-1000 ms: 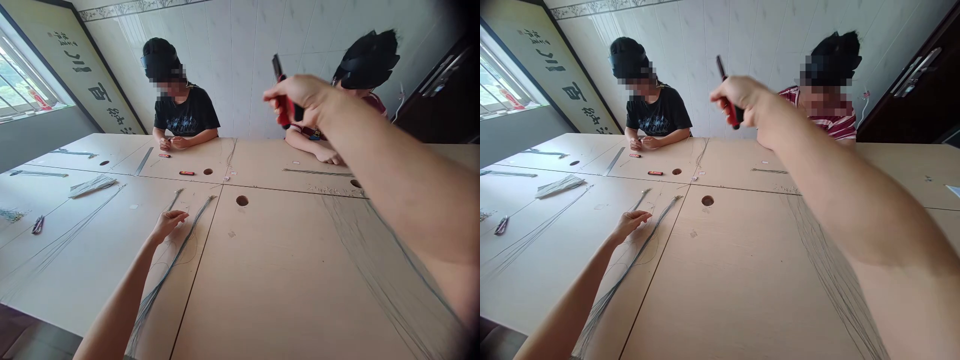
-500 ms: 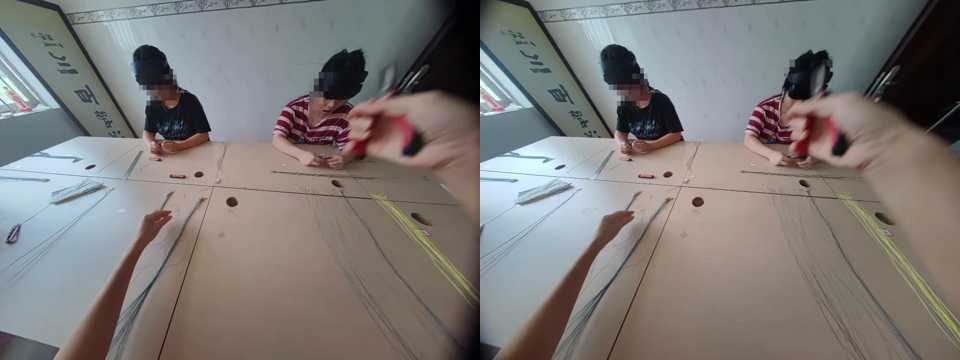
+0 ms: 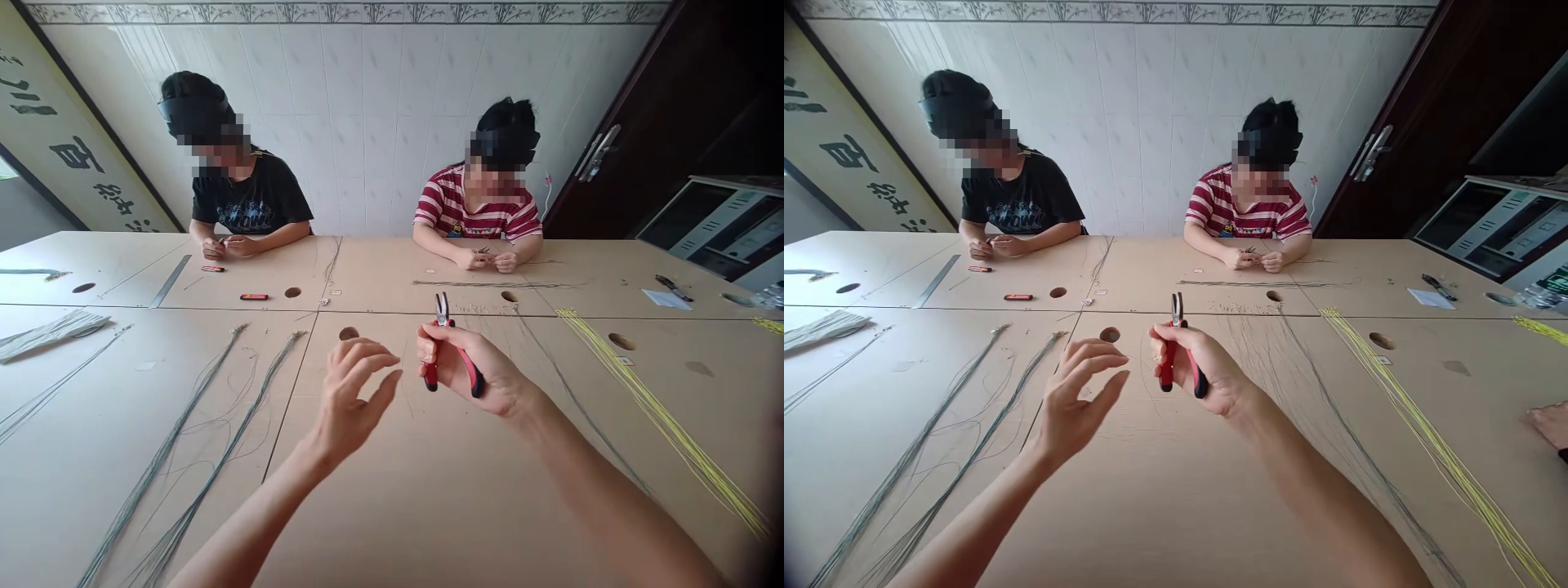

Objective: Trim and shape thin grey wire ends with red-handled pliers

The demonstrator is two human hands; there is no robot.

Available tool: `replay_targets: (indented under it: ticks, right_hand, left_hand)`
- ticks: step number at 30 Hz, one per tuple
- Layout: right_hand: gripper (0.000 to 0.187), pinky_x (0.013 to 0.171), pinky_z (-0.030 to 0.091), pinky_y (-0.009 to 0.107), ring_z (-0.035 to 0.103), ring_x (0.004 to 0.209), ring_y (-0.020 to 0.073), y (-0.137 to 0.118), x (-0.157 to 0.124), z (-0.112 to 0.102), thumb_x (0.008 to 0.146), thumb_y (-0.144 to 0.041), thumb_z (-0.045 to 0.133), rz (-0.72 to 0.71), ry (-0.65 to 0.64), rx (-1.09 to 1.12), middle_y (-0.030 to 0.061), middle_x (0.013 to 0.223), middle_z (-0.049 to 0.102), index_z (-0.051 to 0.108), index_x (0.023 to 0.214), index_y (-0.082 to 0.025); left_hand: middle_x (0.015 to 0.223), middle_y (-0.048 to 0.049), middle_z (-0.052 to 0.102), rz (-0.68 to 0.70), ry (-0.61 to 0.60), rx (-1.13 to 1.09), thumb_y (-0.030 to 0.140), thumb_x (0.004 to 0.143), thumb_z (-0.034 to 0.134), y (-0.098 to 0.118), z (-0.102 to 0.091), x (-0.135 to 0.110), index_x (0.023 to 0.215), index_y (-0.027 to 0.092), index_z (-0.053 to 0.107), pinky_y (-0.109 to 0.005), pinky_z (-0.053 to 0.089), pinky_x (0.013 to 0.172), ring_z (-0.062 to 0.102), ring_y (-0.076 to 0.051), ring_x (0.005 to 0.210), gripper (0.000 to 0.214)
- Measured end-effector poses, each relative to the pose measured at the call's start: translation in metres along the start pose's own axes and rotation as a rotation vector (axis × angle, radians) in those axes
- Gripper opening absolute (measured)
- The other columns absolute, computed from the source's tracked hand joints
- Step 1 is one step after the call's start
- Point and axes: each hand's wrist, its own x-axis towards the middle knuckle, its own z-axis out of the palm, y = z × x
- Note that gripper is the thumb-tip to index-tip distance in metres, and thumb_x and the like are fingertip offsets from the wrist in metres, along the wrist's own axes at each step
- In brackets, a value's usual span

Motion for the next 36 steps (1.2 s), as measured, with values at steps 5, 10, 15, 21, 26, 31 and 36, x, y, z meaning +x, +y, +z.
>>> replay_targets:
  ticks: [5, 10, 15, 21, 26, 31, 36]
  right_hand:
    - [0.017, 0.059, 0.042, 0.025, 0.044, 0.059, 0.0096, 0.011, 0.001, 0.001, 0.082, -0.029, 0.067, 0.02, -0.029, 0.029, -0.0037, 0.066, 0.049, 0.059, 0.072, -0.017]
    - [0.017, 0.057, 0.042, 0.025, 0.043, 0.056, 0.0093, 0.019, 0.005, 0.002, 0.084, -0.026, 0.064, 0.073, -0.037, 0.1, -0.0039, 0.064, 0.048, 0.058, 0.07, -0.017]
    - [0.017, 0.058, 0.043, 0.024, 0.043, 0.058, 0.0092, 0.023, 0.01, 0.003, 0.084, -0.024, 0.062, 0.101, -0.047, 0.147, -0.0035, 0.064, 0.049, 0.059, 0.069, -0.016]
    - [0.017, 0.058, 0.042, 0.024, 0.048, 0.063, 0.0097, 0.034, 0.02, -0.009, 0.078, -0.032, 0.069, 0.072, 0.115, 0.094, -0.0002, 0.08, 0.057, 0.065, 0.084, -0.017]
    - [0.027, 0.055, 0.036, 0.025, 0.044, 0.062, 0.0104, 0.043, 0.022, -0.028, 0.08, -0.047, 0.067, -0.367, 0.512, -0.458, 0.0001, 0.082, 0.057, 0.065, 0.088, -0.021]
    - [0.016, 0.063, 0.041, 0.027, 0.047, 0.066, 0.012, 0.029, 0.011, -0.022, 0.088, -0.038, 0.061, -0.67, 0.39, -0.871, -0.0019, 0.075, 0.053, 0.064, 0.093, -0.024]
    - [0.01, 0.066, 0.043, 0.025, 0.052, 0.072, 0.0114, 0.018, 0.01, -0.009, 0.092, -0.03, 0.056, -0.745, 0.237, -1.021, -0.0001, 0.087, 0.057, 0.062, 0.096, -0.023]
  left_hand:
    - [0.086, -0.003, 0.067, -0.032, -0.001, 0.001, 0.014, 0.084, 0.066, 0.004, 0.02, -0.004, 0.1, 0.027, 0.056, -0.039, 0.045, 0.075, 0.059, -0.019, 0.081, 0.023]
    - [0.085, -0.0008, 0.069, 0.056, -0.043, 0.085, 0.011, 0.085, 0.065, -0.006, 0.019, -0.006, 0.098, 0.027, 0.058, -0.038, 0.041, 0.078, 0.06, -0.016, 0.075, 0.021]
    - [0.081, -0.0003, 0.071, 0.171, -0.053, 0.173, 0.007, 0.086, 0.061, -0.013, 0.018, -0.005, 0.093, 0.024, 0.06, -0.038, 0.04, 0.082, 0.061, -0.015, 0.072, 0.018]
    - [0.075, 0.0017, 0.066, -0.329, -0.065, -0.158, 0.016, 0.087, 0.059, -0.006, 0.017, -0.001, 0.077, 0.02, 0.059, -0.031, 0.043, 0.077, 0.058, -0.013, 0.071, 0.011]
    - [0.074, -0.0003, 0.064, -0.863, -0.136, -0.478, 0.033, 0.083, 0.065, -0.008, 0.007, 0.013, 0.074, 0.019, 0.065, -0.027, 0.044, 0.072, 0.057, -0.014, 0.076, 0.017]
    - [0.075, 0.0002, 0.063, -0.935, -0.173, -0.522, 0.032, 0.08, 0.066, -0.015, 0.003, 0.03, 0.069, 0.019, 0.065, -0.023, 0.038, 0.062, 0.053, -0.012, 0.072, 0.018]
    - [0.072, 0.0002, 0.058, -0.954, -0.183, -0.569, 0.033, 0.08, 0.065, -0.018, 0.002, 0.04, 0.07, 0.018, 0.064, -0.022, 0.03, 0.054, 0.049, -0.011, 0.07, 0.018]
